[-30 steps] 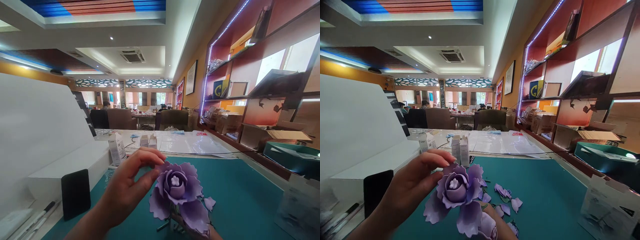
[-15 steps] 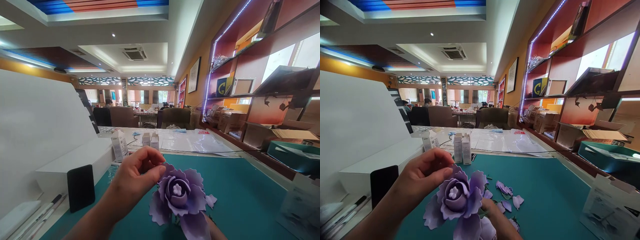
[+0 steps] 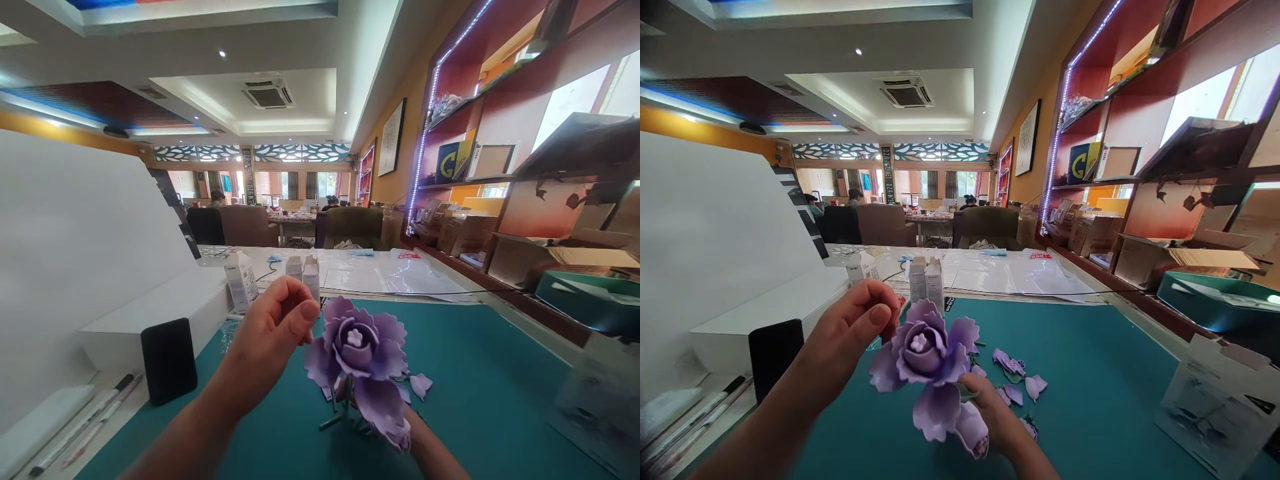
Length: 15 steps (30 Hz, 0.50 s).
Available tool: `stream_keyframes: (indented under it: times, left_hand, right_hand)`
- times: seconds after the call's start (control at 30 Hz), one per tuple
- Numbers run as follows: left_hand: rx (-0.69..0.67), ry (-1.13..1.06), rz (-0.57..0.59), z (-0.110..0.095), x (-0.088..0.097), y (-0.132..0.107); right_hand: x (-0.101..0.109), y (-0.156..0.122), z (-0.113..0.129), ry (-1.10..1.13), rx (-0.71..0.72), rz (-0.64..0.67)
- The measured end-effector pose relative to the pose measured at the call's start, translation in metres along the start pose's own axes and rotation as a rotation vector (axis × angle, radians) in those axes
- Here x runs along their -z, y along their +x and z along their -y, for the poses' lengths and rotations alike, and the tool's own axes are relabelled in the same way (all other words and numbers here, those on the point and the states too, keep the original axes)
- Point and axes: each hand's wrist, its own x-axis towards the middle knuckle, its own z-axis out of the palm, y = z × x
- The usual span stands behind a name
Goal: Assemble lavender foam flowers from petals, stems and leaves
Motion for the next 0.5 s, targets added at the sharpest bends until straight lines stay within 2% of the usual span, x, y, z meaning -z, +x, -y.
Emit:
stream_keyframes:
  times: [0.17, 0.5]
  left_hand:
    - [0.104, -0.067, 0.108, 0.004, -0.002, -0.002]
    - [0.208, -0.186, 0.1, 0.006, -0.004, 0.008]
  right_hand:
    - [0.009, -0.002, 0.012, 0.035, 0.024, 0.054]
    - [0.013, -0.005, 0.02, 0.038, -0.008, 0.036]
